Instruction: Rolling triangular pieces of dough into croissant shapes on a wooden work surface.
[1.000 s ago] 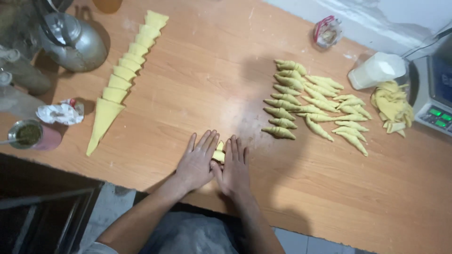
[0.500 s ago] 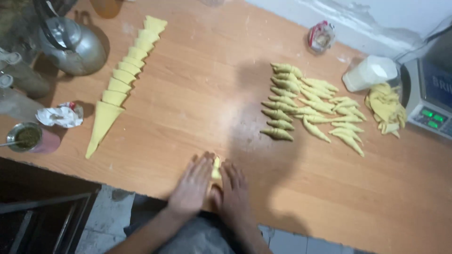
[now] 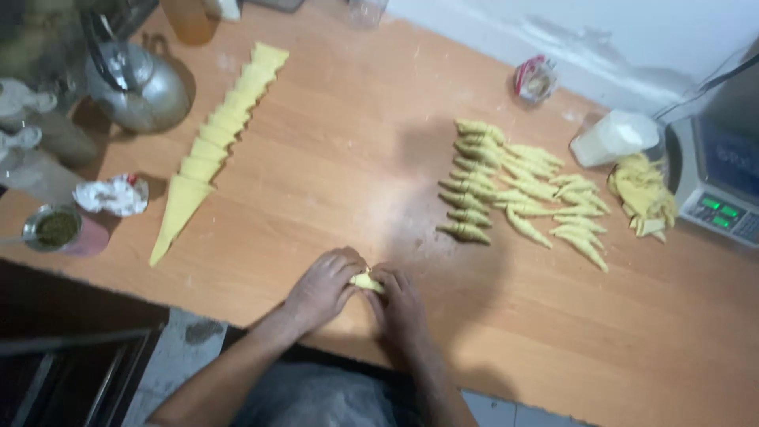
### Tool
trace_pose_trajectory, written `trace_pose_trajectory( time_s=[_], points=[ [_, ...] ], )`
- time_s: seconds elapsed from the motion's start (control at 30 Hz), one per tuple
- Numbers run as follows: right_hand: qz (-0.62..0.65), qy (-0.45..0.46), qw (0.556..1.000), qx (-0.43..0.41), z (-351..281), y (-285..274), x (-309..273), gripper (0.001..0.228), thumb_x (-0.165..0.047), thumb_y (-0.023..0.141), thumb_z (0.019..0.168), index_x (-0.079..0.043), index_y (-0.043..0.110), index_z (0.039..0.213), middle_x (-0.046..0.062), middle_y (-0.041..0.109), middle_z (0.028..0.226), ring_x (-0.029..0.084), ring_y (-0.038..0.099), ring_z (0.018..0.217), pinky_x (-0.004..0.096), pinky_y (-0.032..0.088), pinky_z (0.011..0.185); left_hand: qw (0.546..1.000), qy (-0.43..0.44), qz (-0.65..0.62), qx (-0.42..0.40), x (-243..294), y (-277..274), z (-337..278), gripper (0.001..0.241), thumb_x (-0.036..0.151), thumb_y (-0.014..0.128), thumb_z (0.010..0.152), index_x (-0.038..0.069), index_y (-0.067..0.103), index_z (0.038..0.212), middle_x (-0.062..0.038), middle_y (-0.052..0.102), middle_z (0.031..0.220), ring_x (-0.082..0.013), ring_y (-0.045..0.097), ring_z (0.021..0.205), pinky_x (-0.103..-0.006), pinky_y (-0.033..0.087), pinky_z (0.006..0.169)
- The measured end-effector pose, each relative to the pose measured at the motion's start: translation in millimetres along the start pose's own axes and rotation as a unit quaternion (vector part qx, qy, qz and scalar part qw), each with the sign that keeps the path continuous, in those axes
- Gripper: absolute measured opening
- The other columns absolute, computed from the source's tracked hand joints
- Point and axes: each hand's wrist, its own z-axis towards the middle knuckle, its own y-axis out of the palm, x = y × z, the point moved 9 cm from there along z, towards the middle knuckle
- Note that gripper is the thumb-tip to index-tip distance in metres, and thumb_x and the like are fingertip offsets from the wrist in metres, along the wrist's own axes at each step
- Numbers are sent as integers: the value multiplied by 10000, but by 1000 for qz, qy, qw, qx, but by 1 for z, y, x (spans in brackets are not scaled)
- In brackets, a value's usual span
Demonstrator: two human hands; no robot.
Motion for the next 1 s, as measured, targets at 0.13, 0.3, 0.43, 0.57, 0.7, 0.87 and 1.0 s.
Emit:
trace_pose_trajectory(
  time_s=[0.13, 0.3, 0.43, 0.57, 0.7, 0.87, 1.0],
  points=[
    [9, -47, 999, -14, -4, -3, 2, 347, -168, 845, 829, -118, 665, 1122, 82, 703, 1175, 315, 654, 1125, 443, 529, 959, 997, 39, 48, -54, 13, 4, -15, 399, 260, 696, 880, 68, 640, 1226, -124, 626, 1271, -304, 517, 1297, -533, 263, 1186],
    [4, -17, 999, -38, 25, -8, 9, 305, -278, 842, 816, -104, 675, 1001, 113, 681, 1035, 339, 633, 1003, 446, 508, 888, 971, 127, 168, 113, 64, -29, -43, 602, 134, 635, 820, -49, 562, 1389, -227, 580, 1409, -344, 478, 1404, -511, 278, 1234],
    [-67, -8, 998, 10, 54, -24, 0, 474, -333, 891, 679, -51, 616, 942, 163, 604, 944, 388, 571, 924, 486, 473, 805, 956, 199, 199, 81, 70, 28, -73, 613, 203, 594, 898, -78, 507, 1436, -247, 521, 1484, -354, 443, 1458, -500, 265, 1286],
    [-50, 79, 990, 106, 44, -35, 45, 397, -324, 847, 795, -52, 595, 935, 123, 572, 896, 304, 559, 835, 436, 479, 732, 989, 56, 134, 0, 65, 25, -6, 771, 418, 520, 979, -113, 348, 1510, -262, 336, 1600, -368, 266, 1526, -472, 163, 1260],
    [37, 239, 954, 175, -22, -41, 92, 252, -267, 756, 919, -53, 626, 896, 86, 588, 850, 213, 576, 742, 380, 501, 678, 977, -76, 177, -92, 8, 44, 90, 825, 541, 347, 1021, -54, 202, 1573, -210, 108, 1685, -338, 82, 1559, -493, 41, 1219],
    [33, 221, 969, 104, -54, -29, 74, 213, -257, 766, 859, -102, 682, 977, 84, 683, 891, 247, 686, 800, 381, 578, 726, 993, -53, 36, -103, -29, 17, 152, 628, 484, 301, 1072, 123, 316, 1585, -190, 177, 1684, -331, 135, 1563, -498, 127, 1250],
    [-29, 11, 994, 107, 13, -41, 10, 531, -216, 809, 827, -32, 600, 1279, 212, 622, 1290, 401, 598, 1182, 486, 488, 998, 981, -112, -158, 7, -10, -96, 117, 524, 428, 420, 1034, 229, 454, 1517, -94, 437, 1603, -282, 448, 1444, -468, 368, 1178]
  ],
)
